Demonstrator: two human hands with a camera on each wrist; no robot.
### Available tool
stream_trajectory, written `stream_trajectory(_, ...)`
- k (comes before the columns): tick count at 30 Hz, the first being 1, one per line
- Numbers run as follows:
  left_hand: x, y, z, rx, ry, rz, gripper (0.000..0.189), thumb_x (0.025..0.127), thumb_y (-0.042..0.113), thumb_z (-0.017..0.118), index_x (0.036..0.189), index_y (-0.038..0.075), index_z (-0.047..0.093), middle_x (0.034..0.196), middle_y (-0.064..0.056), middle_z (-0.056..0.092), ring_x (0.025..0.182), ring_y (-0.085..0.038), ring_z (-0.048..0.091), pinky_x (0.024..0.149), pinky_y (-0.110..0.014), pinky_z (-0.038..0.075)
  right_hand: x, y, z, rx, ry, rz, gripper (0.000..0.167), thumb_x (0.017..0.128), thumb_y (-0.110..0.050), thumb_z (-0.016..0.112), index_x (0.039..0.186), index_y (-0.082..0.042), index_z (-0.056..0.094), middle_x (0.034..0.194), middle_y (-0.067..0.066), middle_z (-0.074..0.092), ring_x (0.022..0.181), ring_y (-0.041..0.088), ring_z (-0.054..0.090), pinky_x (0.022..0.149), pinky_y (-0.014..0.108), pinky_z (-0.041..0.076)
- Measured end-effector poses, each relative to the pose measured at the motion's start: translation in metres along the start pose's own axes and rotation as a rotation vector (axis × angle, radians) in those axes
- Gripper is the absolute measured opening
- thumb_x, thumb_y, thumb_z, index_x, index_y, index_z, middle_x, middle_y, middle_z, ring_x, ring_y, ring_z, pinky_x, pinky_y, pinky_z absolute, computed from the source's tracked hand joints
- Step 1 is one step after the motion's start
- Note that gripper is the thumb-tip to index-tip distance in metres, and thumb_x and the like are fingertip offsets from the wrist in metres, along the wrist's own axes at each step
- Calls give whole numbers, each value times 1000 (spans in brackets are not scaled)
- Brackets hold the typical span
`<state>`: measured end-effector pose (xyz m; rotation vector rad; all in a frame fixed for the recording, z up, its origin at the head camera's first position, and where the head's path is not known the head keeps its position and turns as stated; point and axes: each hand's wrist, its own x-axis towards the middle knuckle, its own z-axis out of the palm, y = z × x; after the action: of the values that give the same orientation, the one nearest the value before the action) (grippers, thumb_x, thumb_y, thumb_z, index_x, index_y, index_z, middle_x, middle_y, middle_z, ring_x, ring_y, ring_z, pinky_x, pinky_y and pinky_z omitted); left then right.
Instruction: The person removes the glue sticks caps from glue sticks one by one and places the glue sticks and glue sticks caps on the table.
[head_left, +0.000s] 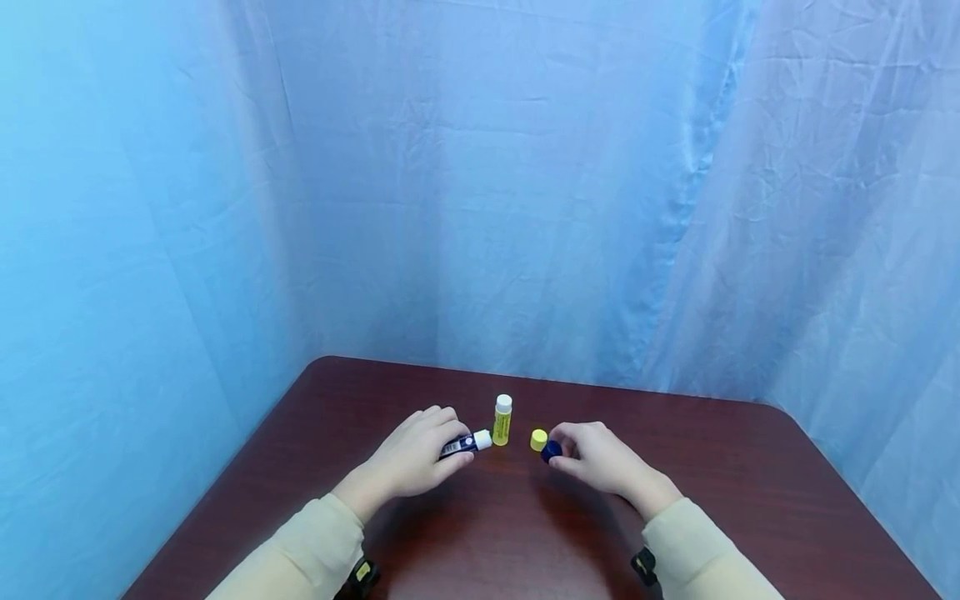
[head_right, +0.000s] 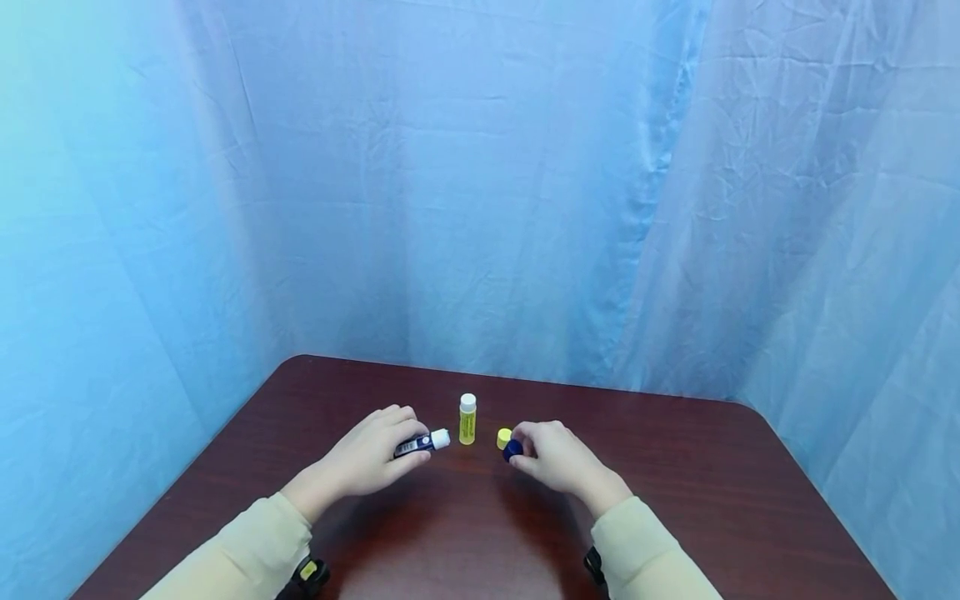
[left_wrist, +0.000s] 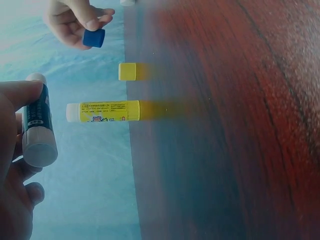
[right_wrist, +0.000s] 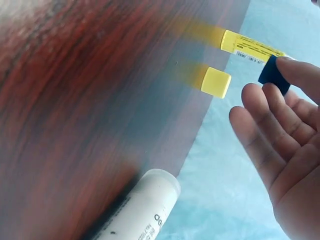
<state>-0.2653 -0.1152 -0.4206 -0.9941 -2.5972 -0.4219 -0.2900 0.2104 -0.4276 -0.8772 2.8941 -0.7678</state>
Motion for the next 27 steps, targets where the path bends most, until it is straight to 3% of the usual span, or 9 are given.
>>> stream_trajectory(13, -4, 2, 1, 3, 1, -1, 26, 97, 42, 68, 109, 19, 71, 94, 12, 55, 85, -7, 46, 78, -30, 44, 7, 0, 13, -27, -81, 62, 17, 92, -17, 78, 102, -15, 65, 70, -8, 57, 64, 10, 56, 65, 31, 49)
stream_trajectory(20, -6, 2, 1, -12, -12, -1, 26, 97, 42, 68, 109, 19, 71, 94, 13, 54, 85, -7, 45, 78, -30, 45, 11, 0, 17, -47, -122, 65, 18, 93, -16, 76, 109, -10, 68, 68, -7, 56, 64, 11, 55, 67, 33, 49)
stream_trajectory(27, -7, 3, 1, -25, -24, -10, 24, 96, 40, 69, 110, 19, 70, 94, 13, 54, 85, -7, 45, 79, -31, 45, 12, -4, 18, -39, -163, 83, 22, 94, -15, 74, 114, -7, 69, 67, -3, 56, 60, 12, 53, 61, 32, 47)
